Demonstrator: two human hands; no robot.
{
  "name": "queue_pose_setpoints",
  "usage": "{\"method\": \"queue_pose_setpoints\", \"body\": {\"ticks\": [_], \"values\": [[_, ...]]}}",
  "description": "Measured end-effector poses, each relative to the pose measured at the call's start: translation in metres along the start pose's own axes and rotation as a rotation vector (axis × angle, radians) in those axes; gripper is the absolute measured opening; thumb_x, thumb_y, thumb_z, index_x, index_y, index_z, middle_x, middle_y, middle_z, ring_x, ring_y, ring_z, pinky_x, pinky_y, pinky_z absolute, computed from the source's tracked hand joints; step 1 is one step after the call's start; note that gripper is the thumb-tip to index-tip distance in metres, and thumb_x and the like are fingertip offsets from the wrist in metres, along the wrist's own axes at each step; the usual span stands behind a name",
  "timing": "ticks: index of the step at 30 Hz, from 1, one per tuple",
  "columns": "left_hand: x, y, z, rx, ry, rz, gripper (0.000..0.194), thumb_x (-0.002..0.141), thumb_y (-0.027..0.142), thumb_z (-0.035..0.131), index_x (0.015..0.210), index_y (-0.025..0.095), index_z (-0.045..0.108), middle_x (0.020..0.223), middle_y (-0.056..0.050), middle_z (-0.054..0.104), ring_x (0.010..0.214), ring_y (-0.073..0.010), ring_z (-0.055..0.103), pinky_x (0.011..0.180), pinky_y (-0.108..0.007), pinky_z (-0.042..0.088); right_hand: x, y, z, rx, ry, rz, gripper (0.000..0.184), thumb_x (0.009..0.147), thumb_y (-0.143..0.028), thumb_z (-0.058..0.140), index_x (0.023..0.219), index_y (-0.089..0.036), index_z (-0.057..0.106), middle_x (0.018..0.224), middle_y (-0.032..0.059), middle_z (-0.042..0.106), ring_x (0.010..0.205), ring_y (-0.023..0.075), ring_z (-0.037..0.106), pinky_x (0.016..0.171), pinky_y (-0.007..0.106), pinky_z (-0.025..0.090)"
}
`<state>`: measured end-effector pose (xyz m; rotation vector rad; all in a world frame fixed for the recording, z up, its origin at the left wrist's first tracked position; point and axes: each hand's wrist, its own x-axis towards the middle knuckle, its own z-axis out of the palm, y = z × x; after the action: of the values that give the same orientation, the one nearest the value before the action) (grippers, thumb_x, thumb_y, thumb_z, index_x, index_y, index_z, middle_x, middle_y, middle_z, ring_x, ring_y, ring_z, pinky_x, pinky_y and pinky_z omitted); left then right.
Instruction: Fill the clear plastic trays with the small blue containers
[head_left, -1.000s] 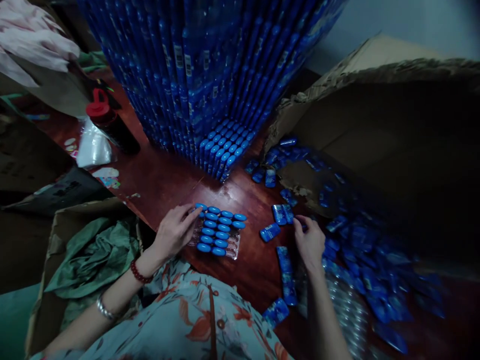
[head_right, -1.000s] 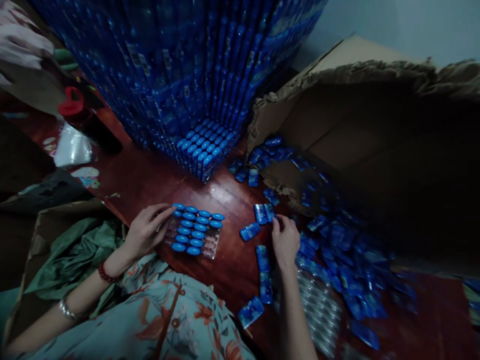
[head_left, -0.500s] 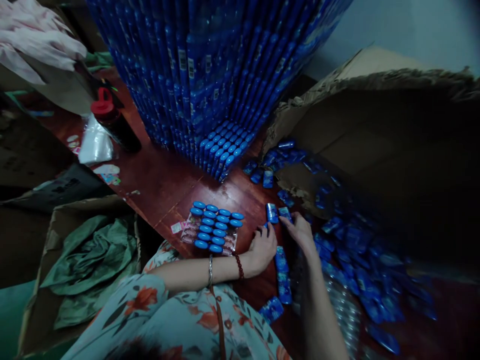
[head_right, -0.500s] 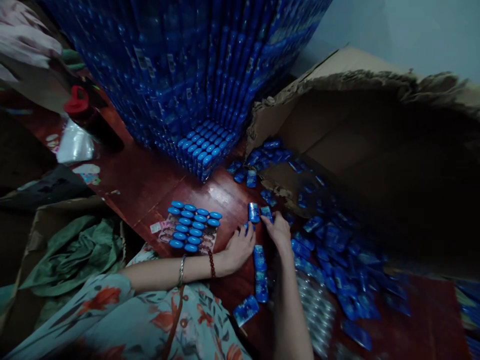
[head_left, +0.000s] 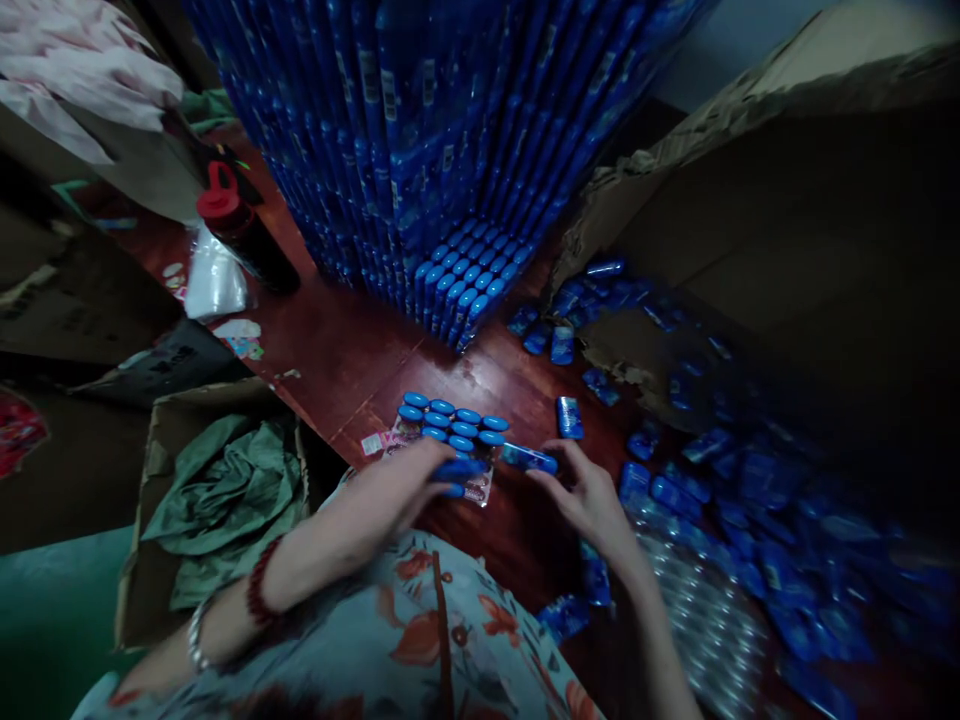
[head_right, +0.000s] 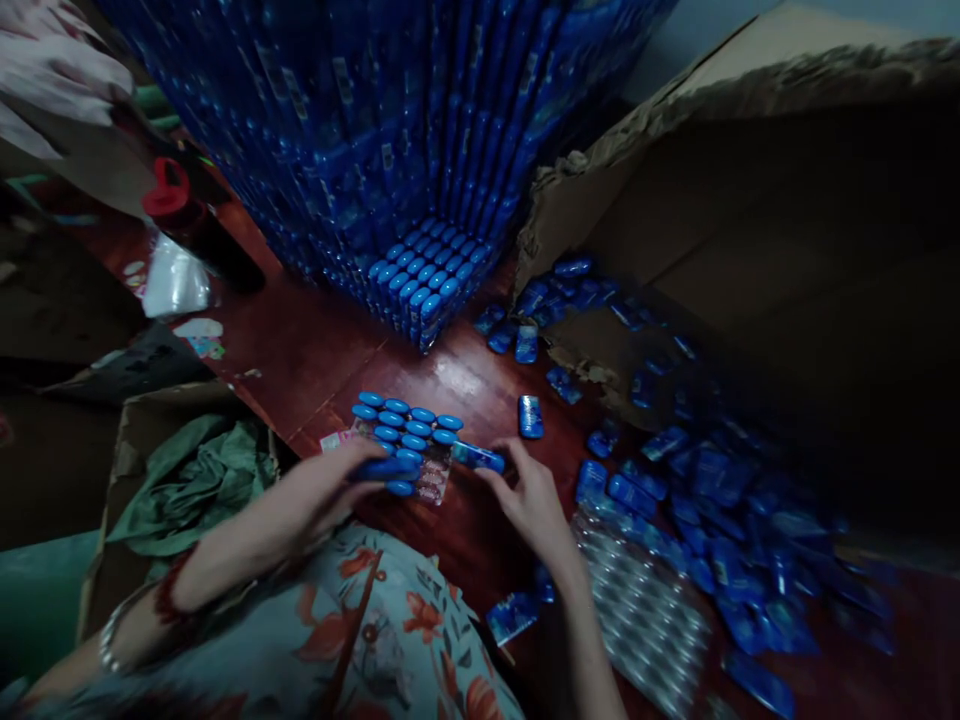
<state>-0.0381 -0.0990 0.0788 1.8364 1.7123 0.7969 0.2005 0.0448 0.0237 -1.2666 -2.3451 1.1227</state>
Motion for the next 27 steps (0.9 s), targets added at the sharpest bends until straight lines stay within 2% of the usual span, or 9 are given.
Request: {"method": "queue_pose_setpoints", "body": {"ticks": [3, 5, 8, 12, 15, 17, 20, 23, 27], "values": [[-0.017, -0.032, -0.018, 0.015, 0.227, -0.09, 0.021, 0.089, 0.025, 0.048, 0.109, 0.019, 0.056, 0.099, -0.005, 0.057, 0.089, -0.0164, 0.057, 0.078, -0.028, 0.05, 0.0, -0.013, 0.024, -0.082, 0.043, -0.145, 0.024, 0.086, -0.039, 0.05, 0.099, -0.021, 0.057, 0.086, 0.0041, 0.064, 0.073, 0.0173, 0.06, 0.067, 0.029, 0.049], [-0.024, -0.05, -0.019, 0.076, 0.37, -0.144, 0.019, 0.089, 0.023, 0.048, 0.105, 0.019, 0.059, 0.097, -0.005, 0.054, 0.089, -0.0153, 0.056, 0.077, -0.027, 0.049, 0.0, -0.015, 0.036, -0.125, 0.1, -0.24, 0.023, 0.089, -0.033, 0.045, 0.106, -0.021, 0.056, 0.096, 0.0067, 0.062, 0.087, 0.0192, 0.059, 0.077, 0.033, 0.049], [-0.027, -0.069, -0.003, 0.103, 0.451, -0.193, 0.027, 0.091, 0.019, 0.044, 0.115, 0.02, 0.055, 0.097, -0.005, 0.054, 0.088, -0.014, 0.056, 0.078, -0.027, 0.049, -0.003, -0.011, 0.048, -0.204, 0.158, -0.331, 0.03, 0.091, -0.023, 0.04, 0.119, -0.021, 0.049, 0.105, 0.0092, 0.058, 0.098, 0.0208, 0.056, 0.087, 0.038, 0.047], [-0.026, -0.088, 0.027, 0.074, 0.505, -0.197, 0.031, 0.089, 0.018, 0.046, 0.121, 0.019, 0.046, 0.1, -0.005, 0.058, 0.09, -0.0145, 0.059, 0.08, -0.029, 0.051, -0.006, 0.002, 0.056, -0.299, 0.185, -0.433, 0.032, 0.09, -0.016, 0.04, 0.121, -0.018, 0.046, 0.1, 0.0094, 0.058, 0.092, 0.0202, 0.055, 0.083, 0.037, 0.048], [-0.028, -0.1, 0.04, 0.111, 0.441, -0.067, 0.025, 0.091, 0.016, 0.042, 0.115, 0.018, 0.05, 0.101, -0.007, 0.06, 0.094, -0.0155, 0.058, 0.082, -0.031, 0.051, -0.004, 0.005, 0.055, -0.416, 0.133, -0.518, 0.03, 0.089, -0.012, 0.037, 0.115, -0.015, 0.051, 0.097, 0.0101, 0.058, 0.089, 0.0199, 0.054, 0.079, 0.034, 0.049], [-0.028, -0.106, 0.041, 0.185, 0.364, 0.042, 0.028, 0.092, 0.014, 0.038, 0.118, 0.017, 0.049, 0.105, -0.01, 0.059, 0.097, -0.0168, 0.057, 0.083, -0.034, 0.05, 0.0, 0.002, 0.051, -0.499, 0.086, -0.535, 0.03, 0.089, -0.01, 0.034, 0.112, -0.015, 0.054, 0.091, 0.0093, 0.058, 0.083, 0.0194, 0.053, 0.073, 0.032, 0.048], [-0.024, -0.106, 0.034, 0.315, 0.267, 0.156, 0.033, 0.093, 0.012, 0.034, 0.123, 0.016, 0.046, 0.108, -0.012, 0.058, 0.099, -0.0185, 0.055, 0.082, -0.035, 0.051, 0.009, -0.01, 0.041, -0.627, -0.028, -0.572, 0.031, 0.088, -0.009, 0.034, 0.107, -0.017, 0.057, 0.083, 0.0073, 0.058, 0.075, 0.0188, 0.052, 0.068, 0.031, 0.045], [-0.015, -0.098, 0.024, 0.419, 0.148, 0.257, 0.03, 0.093, 0.013, 0.033, 0.118, 0.012, 0.049, 0.105, -0.013, 0.059, 0.098, -0.0202, 0.055, 0.081, -0.035, 0.052, 0.018, -0.024, 0.035, -0.727, -0.117, -0.615, 0.034, 0.084, -0.003, 0.035, 0.105, -0.018, 0.056, 0.088, 0.0076, 0.059, 0.08, 0.0197, 0.053, 0.073, 0.032, 0.042], [-0.006, -0.095, 0.018, 0.477, 0.054, 0.3, 0.03, 0.094, 0.016, 0.031, 0.116, 0.012, 0.051, 0.1, -0.013, 0.06, 0.094, -0.0203, 0.054, 0.078, -0.035, 0.052, 0.025, -0.041, 0.036, -0.797, -0.192, -0.6, 0.034, 0.079, 0.001, 0.038, 0.097, -0.02, 0.057, 0.087, 0.0068, 0.06, 0.082, 0.0202, 0.055, 0.076, 0.032, 0.041]]}}
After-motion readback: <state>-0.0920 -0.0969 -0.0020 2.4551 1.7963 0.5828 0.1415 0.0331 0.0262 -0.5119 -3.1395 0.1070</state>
